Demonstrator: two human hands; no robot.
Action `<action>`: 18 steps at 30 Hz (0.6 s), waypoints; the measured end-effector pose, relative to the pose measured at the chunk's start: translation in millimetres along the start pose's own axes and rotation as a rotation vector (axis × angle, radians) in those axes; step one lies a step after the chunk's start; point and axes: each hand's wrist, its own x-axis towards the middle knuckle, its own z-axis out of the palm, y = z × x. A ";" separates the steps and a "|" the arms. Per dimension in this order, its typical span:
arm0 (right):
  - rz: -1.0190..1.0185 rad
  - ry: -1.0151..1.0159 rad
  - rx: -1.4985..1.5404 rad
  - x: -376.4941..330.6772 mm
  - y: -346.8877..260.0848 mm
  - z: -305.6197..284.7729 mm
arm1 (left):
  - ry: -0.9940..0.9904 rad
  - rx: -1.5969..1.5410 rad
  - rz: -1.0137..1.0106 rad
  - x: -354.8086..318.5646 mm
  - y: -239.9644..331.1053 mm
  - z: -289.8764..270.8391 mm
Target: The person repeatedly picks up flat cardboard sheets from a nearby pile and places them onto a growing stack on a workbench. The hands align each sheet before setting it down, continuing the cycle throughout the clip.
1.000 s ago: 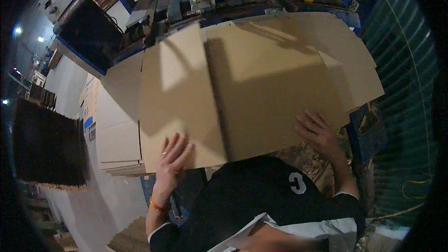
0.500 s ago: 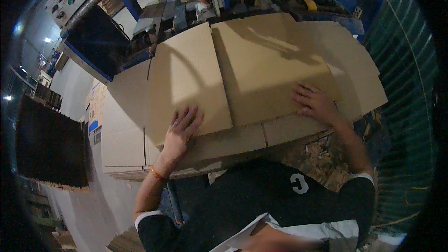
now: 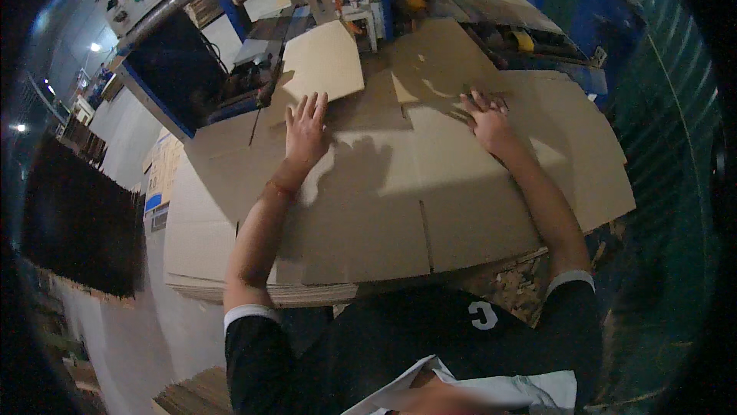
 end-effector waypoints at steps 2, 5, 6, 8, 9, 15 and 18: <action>-0.011 -0.044 0.302 -30.9 13.7 -8.9 | -0.016 -0.118 -0.061 -27.5 0.0 -20.1; 0.014 0.063 0.430 -99.9 64.7 -14.6 | 0.283 -0.192 -0.051 -99.3 -23.4 -58.3; 0.258 0.105 0.590 -130.1 84.3 -11.7 | 0.168 -0.226 -0.496 -137.3 -33.9 -73.7; 0.559 0.180 0.717 -192.4 125.4 0.3 | 0.465 -0.091 -0.773 -201.5 -67.0 -98.2; 0.701 0.283 0.671 -220.4 144.3 9.0 | 0.434 0.023 -1.027 -231.2 -78.1 -103.4; 0.872 0.352 0.524 -282.3 181.5 82.1 | 0.224 -0.010 -1.356 -298.0 -91.8 -102.8; 0.892 0.677 1.051 -255.6 184.1 79.3 | 0.440 -0.308 -1.345 -270.8 -85.0 -118.3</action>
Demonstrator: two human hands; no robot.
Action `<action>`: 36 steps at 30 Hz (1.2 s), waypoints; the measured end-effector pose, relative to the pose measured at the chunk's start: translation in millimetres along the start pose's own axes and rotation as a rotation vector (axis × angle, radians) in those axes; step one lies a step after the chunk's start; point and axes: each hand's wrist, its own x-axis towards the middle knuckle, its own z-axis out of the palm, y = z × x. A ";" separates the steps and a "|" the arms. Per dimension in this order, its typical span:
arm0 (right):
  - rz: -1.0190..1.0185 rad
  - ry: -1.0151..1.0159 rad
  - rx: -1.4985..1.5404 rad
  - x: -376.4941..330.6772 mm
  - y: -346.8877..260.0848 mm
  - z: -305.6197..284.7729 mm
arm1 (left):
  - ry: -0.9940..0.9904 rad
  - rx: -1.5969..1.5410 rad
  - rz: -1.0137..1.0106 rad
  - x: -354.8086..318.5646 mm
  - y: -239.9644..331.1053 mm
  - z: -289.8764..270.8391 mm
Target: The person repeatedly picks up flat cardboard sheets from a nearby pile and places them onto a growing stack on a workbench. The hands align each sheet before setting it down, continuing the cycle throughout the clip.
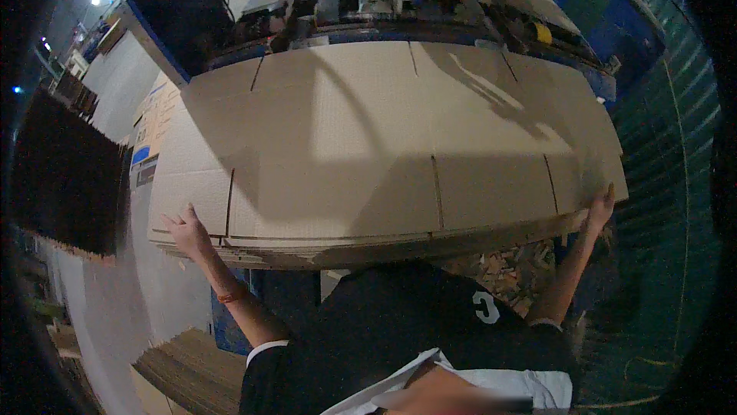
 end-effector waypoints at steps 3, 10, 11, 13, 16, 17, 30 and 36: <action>-0.083 0.274 0.251 10.4 -23.1 3.1 | 0.152 -0.064 -0.004 -0.1 23.8 -13.1; 0.335 0.113 0.873 58.8 -38.8 -19.5 | 0.073 -1.016 0.059 67.5 -25.9 -21.9; 0.374 0.087 0.821 60.9 -46.6 -20.1 | -0.086 -0.904 0.332 79.0 -33.1 -17.1; 0.137 -0.057 0.790 60.1 -84.2 -25.4 | -0.284 -0.999 0.185 94.7 -35.3 -14.5; -0.116 0.057 0.564 7.9 -161.7 -42.2 | -0.266 -1.036 -0.223 71.8 -16.6 -21.3; -0.104 0.164 0.470 -26.1 -178.2 -41.7 | -0.275 -0.897 -0.174 51.7 -6.8 -35.7; -1.217 -1.023 -0.364 -176.1 -188.4 57.4 | -1.013 0.272 1.273 -120.7 97.5 5.4; -1.149 -1.161 -0.493 -144.8 -180.7 84.8 | -0.943 0.269 1.289 -107.2 92.9 19.3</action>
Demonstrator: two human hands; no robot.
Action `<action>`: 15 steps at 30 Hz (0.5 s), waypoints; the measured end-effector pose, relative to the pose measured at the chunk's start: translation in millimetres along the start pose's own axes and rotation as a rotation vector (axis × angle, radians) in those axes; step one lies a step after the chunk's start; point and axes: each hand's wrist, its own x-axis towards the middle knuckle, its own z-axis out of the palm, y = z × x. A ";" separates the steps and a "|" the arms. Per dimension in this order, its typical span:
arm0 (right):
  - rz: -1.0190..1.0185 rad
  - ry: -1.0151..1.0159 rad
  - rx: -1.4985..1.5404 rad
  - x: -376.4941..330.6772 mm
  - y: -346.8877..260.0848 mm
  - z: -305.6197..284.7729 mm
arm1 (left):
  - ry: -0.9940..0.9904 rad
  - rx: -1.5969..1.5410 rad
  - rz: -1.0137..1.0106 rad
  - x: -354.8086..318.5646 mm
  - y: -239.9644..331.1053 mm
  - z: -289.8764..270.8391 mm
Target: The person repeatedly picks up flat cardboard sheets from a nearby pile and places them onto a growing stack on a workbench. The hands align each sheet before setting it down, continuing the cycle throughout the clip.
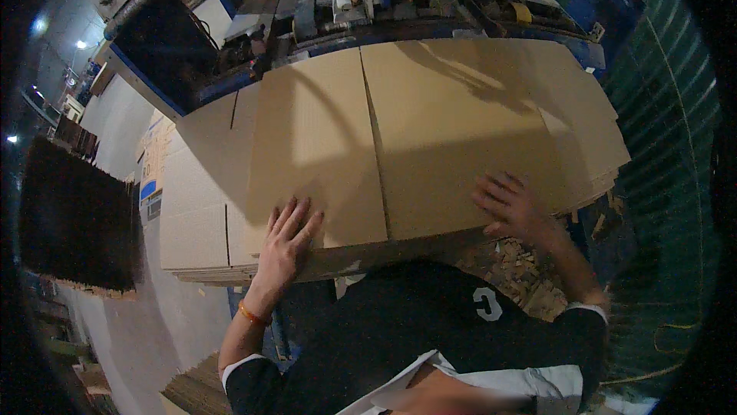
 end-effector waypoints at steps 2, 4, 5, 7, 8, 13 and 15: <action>-0.003 0.023 0.003 19.9 20.1 4.8 | 0.044 0.015 0.006 12.4 -12.7 2.2; 0.002 0.014 -0.054 39.2 42.4 6.2 | 0.111 -0.025 0.011 31.2 -26.6 3.9; 0.012 0.008 -0.104 49.7 54.0 6.1 | 0.140 -0.032 0.013 44.6 -34.2 4.4; 0.064 -0.034 -0.115 74.9 78.2 5.2 | 0.222 -0.150 -0.022 75.5 -48.2 7.1; 0.107 -0.067 -0.078 90.9 91.1 4.3 | 0.254 -0.201 -0.044 91.6 -54.8 9.0; 0.191 0.019 0.073 148.1 140.8 10.3 | 0.393 -0.065 0.043 169.8 -89.5 27.8; 0.251 -0.005 -0.022 165.2 154.8 19.3 | 0.400 -0.005 0.057 190.7 -104.2 35.6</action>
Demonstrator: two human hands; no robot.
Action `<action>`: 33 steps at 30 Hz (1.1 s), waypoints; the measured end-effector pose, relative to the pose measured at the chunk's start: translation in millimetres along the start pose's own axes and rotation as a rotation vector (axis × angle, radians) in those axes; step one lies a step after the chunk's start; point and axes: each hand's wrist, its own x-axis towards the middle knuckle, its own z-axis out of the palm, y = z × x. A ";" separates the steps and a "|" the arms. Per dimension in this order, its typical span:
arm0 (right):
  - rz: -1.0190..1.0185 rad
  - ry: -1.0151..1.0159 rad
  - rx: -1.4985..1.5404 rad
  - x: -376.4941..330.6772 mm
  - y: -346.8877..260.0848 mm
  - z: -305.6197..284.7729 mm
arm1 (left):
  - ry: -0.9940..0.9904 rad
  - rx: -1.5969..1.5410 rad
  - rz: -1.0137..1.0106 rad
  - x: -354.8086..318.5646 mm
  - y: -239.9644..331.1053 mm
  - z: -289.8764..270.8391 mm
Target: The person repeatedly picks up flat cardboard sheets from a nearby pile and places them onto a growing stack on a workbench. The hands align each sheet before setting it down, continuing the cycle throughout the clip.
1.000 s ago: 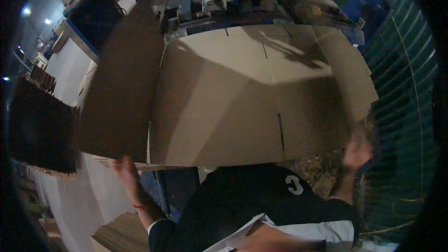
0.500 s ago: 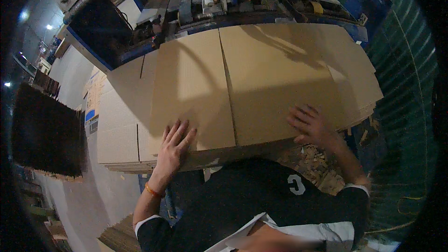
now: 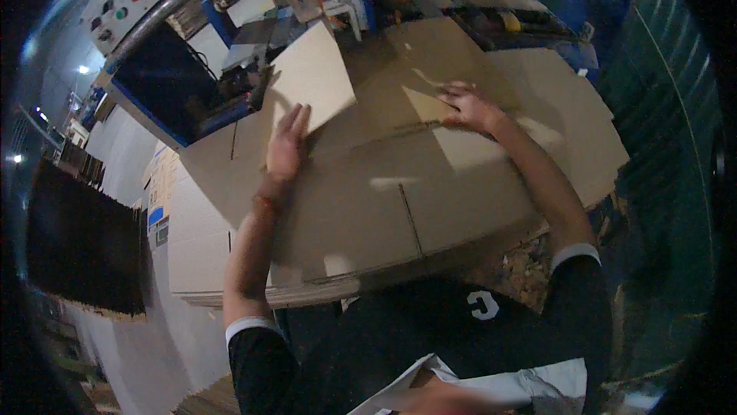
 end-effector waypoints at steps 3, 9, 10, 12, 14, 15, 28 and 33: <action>0.142 0.096 -0.062 20.6 -3.4 15.3 | -0.038 0.204 -0.030 16.4 -22.8 14.6; 0.367 0.021 -0.001 11.8 -17.0 -1.0 | -0.126 0.279 -0.357 2.6 -46.6 7.2; 0.395 -0.042 0.175 -8.8 -15.4 -4.5 | -0.061 0.176 -0.273 -17.6 -50.6 -7.8; 0.276 0.294 -0.010 -76.5 -1.8 -9.9 | 0.144 0.167 -0.288 -74.3 -62.0 -48.8; 0.545 0.324 0.068 -158.9 27.7 -19.3 | 0.289 0.163 -0.728 -153.7 -71.6 -98.1; 0.763 0.523 -0.052 -197.4 35.6 -14.1 | 0.357 0.294 -0.912 -191.5 -75.1 -116.1; 1.092 0.917 -0.209 -279.4 110.3 22.0 | 1.086 -0.065 -1.015 -251.2 -40.8 -173.4; 0.840 1.635 0.760 -254.9 97.3 -22.0 | 1.389 -0.572 -0.745 -267.1 -68.2 -204.9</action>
